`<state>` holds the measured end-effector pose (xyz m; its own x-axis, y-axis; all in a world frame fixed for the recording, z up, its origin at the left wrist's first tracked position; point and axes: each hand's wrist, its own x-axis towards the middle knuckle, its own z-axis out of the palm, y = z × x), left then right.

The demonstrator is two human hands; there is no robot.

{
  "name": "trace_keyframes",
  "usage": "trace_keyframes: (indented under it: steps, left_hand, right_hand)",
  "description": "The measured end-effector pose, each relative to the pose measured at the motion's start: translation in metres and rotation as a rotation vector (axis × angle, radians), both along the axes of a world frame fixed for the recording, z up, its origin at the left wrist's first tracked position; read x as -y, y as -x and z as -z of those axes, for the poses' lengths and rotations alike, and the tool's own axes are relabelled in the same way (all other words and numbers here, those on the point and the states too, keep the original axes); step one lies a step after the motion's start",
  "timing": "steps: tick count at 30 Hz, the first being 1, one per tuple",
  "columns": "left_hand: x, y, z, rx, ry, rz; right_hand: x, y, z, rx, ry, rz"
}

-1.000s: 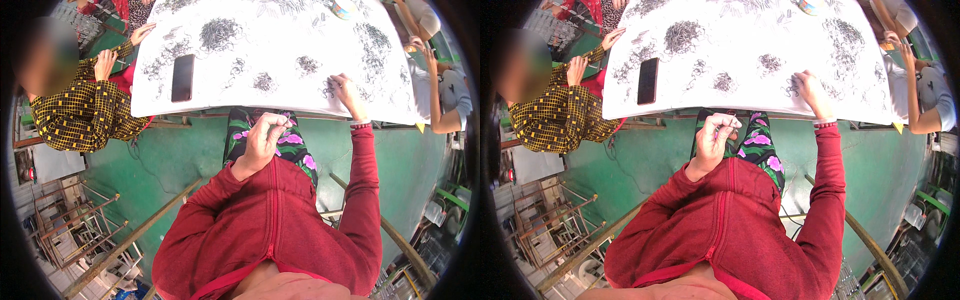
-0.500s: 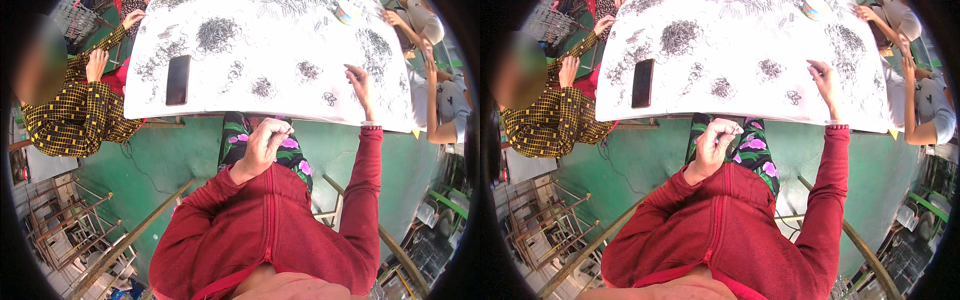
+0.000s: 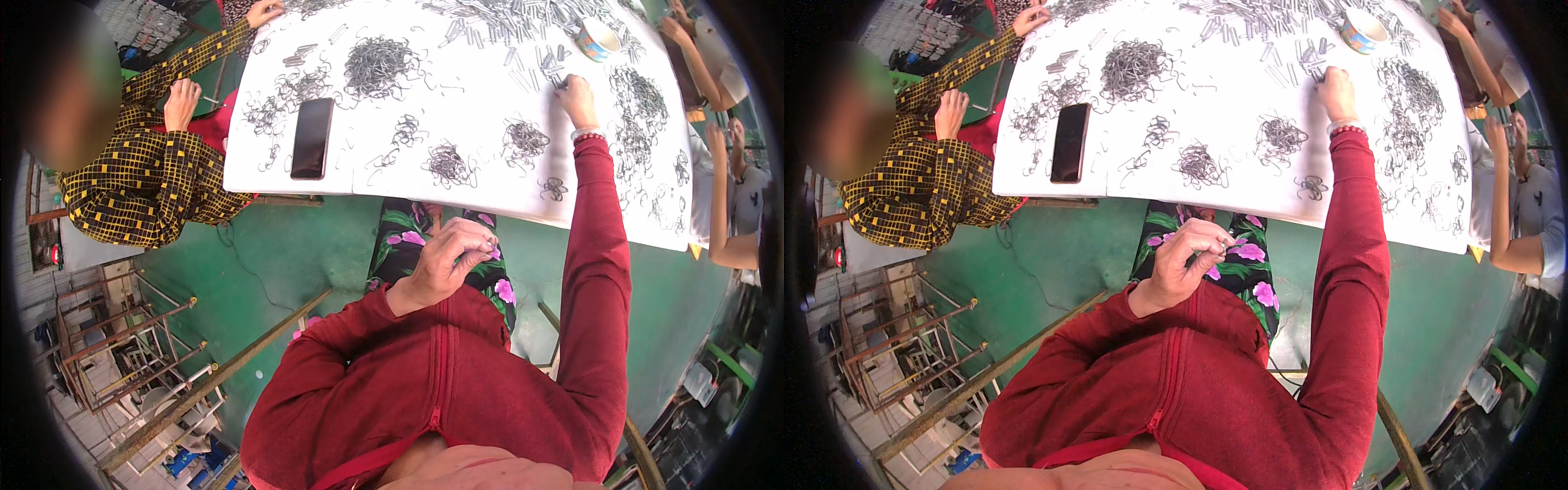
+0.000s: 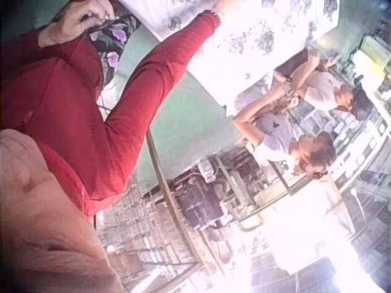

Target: The person sits at a table and repeatedly picks up small metal wire pieces and cylindrical components, then connects them by hand. The person occasionally places the assembled units on the table or into a nearby container.

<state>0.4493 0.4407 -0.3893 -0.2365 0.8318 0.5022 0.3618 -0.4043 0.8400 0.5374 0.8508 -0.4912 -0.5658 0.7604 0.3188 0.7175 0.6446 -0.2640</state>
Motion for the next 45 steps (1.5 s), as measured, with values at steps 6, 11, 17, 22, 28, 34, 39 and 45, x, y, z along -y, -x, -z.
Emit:
trace_keyframes:
  steps: [6, 11, 17, 22, 28, 34, 39, 45]
  left_hand:
    - [0.000, 0.000, -0.008, 0.031, -0.056, 0.007]
    - [0.004, -0.001, -0.002, 0.040, -0.085, -0.041]
    - [-0.006, 0.004, 0.000, 0.056, -0.012, 0.014]
    - [-0.007, 0.004, -0.010, 0.002, -0.048, -0.008]
    - [0.003, 0.010, -0.001, -0.001, 0.040, -0.054]
    - [0.006, 0.042, 0.005, -0.040, 0.079, -0.186]
    - [-0.049, 0.163, 0.046, -0.381, 0.353, -0.637]
    - [-0.094, 0.211, 0.077, -0.692, 0.549, -0.693]
  right_hand:
    - [-0.005, -0.008, -0.008, 0.127, 0.095, 0.060]
    - [0.142, -0.015, -0.103, -0.627, 0.834, -0.145]
    - [0.282, -0.051, -0.150, -0.814, 0.965, -0.133]
    - [0.316, -0.050, -0.155, -1.039, 0.922, -0.185]
    - [0.323, -0.037, -0.139, -1.114, 0.914, -0.198]
    - [0.329, -0.035, -0.129, -1.150, 1.000, -0.210]
    - [0.332, -0.033, -0.129, -1.080, 1.046, -0.191]
    - [0.328, -0.030, -0.134, -1.072, 1.097, -0.215]
